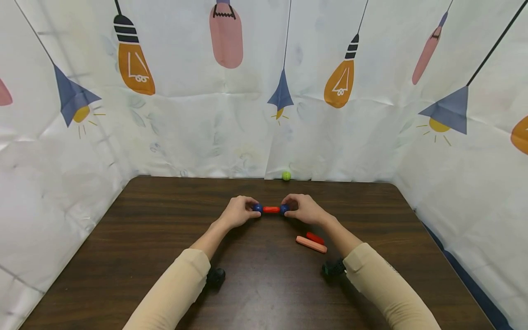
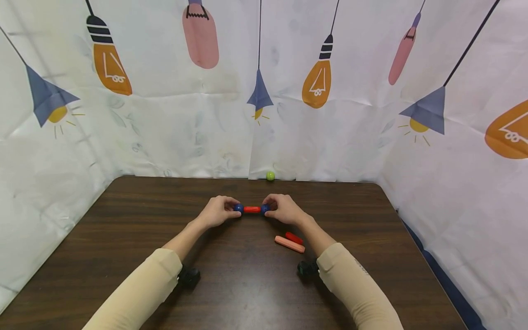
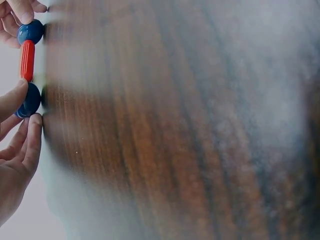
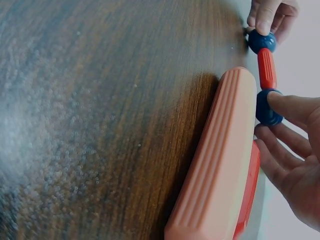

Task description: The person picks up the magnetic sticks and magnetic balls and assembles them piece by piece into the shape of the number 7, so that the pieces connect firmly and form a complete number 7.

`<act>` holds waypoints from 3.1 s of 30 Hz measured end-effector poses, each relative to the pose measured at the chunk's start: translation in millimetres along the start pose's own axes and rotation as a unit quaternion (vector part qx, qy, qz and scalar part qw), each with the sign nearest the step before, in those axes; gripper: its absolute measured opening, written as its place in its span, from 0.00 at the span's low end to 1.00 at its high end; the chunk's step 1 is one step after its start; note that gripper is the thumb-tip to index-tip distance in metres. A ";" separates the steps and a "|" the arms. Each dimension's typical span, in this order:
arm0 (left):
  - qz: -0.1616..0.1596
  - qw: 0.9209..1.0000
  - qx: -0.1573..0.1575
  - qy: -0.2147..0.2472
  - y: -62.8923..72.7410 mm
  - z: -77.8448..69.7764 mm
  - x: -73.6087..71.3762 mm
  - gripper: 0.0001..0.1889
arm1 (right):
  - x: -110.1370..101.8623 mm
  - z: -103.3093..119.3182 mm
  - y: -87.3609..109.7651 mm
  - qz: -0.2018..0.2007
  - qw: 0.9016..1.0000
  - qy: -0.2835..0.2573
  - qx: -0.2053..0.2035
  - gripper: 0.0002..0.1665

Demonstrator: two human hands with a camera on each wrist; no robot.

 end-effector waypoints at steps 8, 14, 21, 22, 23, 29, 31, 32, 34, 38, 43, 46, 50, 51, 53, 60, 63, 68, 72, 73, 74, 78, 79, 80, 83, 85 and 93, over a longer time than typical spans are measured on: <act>0.002 1.000 0.002 -0.003 -1.7 0.4 1.4 0.18 | -0.9 -0.8 -0.8 -0.002 1.000 0.007 -0.004 0.17; 0.003 1.000 0.003 0.001 -2.7 0.3 1.9 0.18 | -1.4 -1.5 -1.2 -0.004 1.000 0.011 -0.003 0.17; 0.000 1.000 0.001 0.003 -2.9 1.0 2.0 0.19 | -2.0 -2.1 -0.5 -0.003 1.000 0.007 -0.004 0.17; 0.000 1.000 0.002 0.002 -3.0 1.1 2.1 0.19 | -2.0 -1.7 -0.2 -0.003 1.000 0.007 -0.004 0.17; -0.001 1.000 0.003 0.003 -3.0 1.2 2.1 0.19 | -1.9 -1.3 0.0 -0.004 1.000 0.008 -0.003 0.17; 0.000 1.000 0.004 0.004 -2.9 0.4 2.1 0.19 | -2.1 -2.2 1.3 -0.003 1.000 0.011 -0.002 0.17; 0.002 1.000 0.004 0.005 -2.8 0.5 2.6 0.19 | -2.7 -3.1 1.3 -0.004 1.000 0.010 -0.001 0.17; 0.002 1.000 0.004 0.006 -2.8 0.2 2.6 0.19 | -3.3 -3.6 1.5 -0.004 1.000 0.009 0.000 0.16; 0.003 1.000 0.003 0.008 -2.8 0.0 2.8 0.19 | -4.5 -4.4 1.7 -0.005 1.000 0.008 0.002 0.16; 0.003 1.000 0.002 0.007 -2.6 0.4 2.7 0.19 | -5.1 -4.0 1.4 -0.003 1.000 0.007 -0.001 0.16; 0.002 1.000 0.004 0.003 -2.5 -0.2 2.9 0.19 | -3.9 -1.2 0.9 0.004 1.000 0.016 -0.014 0.19; 0.002 1.000 0.006 0.003 -1.8 -1.1 3.6 0.20 | -2.5 -0.7 0.8 0.008 1.000 0.019 -0.018 0.19; -0.001 1.000 0.004 0.004 -1.2 -1.4 4.8 0.21 | -2.1 -2.6 0.7 0.007 1.000 0.020 -0.017 0.18; -0.002 1.000 0.004 0.003 -1.2 -1.5 4.8 0.21 | -2.0 -3.0 0.6 0.007 1.000 0.020 -0.016 0.18; -0.004 1.000 0.005 0.002 -1.3 -1.9 4.9 0.21 | -2.2 -3.7 0.6 0.007 1.000 0.018 -0.014 0.18; -0.004 1.000 0.007 -0.004 -1.3 -2.1 4.6 0.20 | -3.4 -1.1 0.3 0.014 1.000 0.011 -0.015 0.18; -0.003 1.000 0.005 -0.004 -1.1 -1.7 3.7 0.20 | -4.5 0.4 -0.4 0.017 1.000 0.008 -0.017 0.18; -0.001 1.000 0.010 -0.004 -1.4 -2.8 3.1 0.19 | -4.7 -1.3 -1.7 0.022 1.000 0.004 -0.013 0.17; -0.001 1.000 0.011 -0.006 -1.7 -2.9 2.3 0.19 | -4.6 -3.9 -3.5 0.021 1.000 0.005 -0.013 0.17; -0.002 1.000 0.012 -0.007 -1.7 -3.1 2.0 0.19 | -4.5 -4.4 -3.9 0.021 1.000 0.005 -0.014 0.17; -0.002 1.000 0.011 -0.006 -1.8 -3.0 2.0 0.19 | -4.5 -4.6 -3.7 0.021 1.000 0.004 -0.014 0.17; 0.002 1.000 0.007 -0.002 -1.8 -2.6 2.9 0.18 | -4.8 -5.2 -2.5 0.019 1.000 0.000 -0.014 0.17; 0.002 1.000 0.008 -0.001 -1.9 -2.7 2.9 0.18 | -5.1 -5.7 -2.0 0.018 1.000 0.000 -0.015 0.17; 0.003 1.000 0.008 0.000 -1.8 -2.9 2.8 0.18 | -5.6 -5.4 -1.0 0.016 1.000 0.001 -0.017 0.17; 0.002 1.000 0.011 0.000 -1.6 -3.6 2.2 0.18 | -7.6 -6.3 3.3 0.010 1.000 0.003 -0.019 0.17; 0.002 1.000 0.011 0.000 -1.3 -3.5 2.0 0.18 | -9.2 -8.2 6.8 0.006 1.000 0.001 -0.019 0.17; 0.002 1.000 0.001 0.001 -1.4 -0.3 3.9 0.19 | -13.2 -16.1 16.7 0.000 1.000 -0.002 -0.017 0.18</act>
Point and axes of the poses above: each hand's wrist, its own y-axis away from the middle knuckle, its own x-axis out of the palm, z = x × y, the point moved 10 cm from there along -y, towards the middle knuckle, and after that the axes turned 6 degrees about x, right-handed, at the moved point
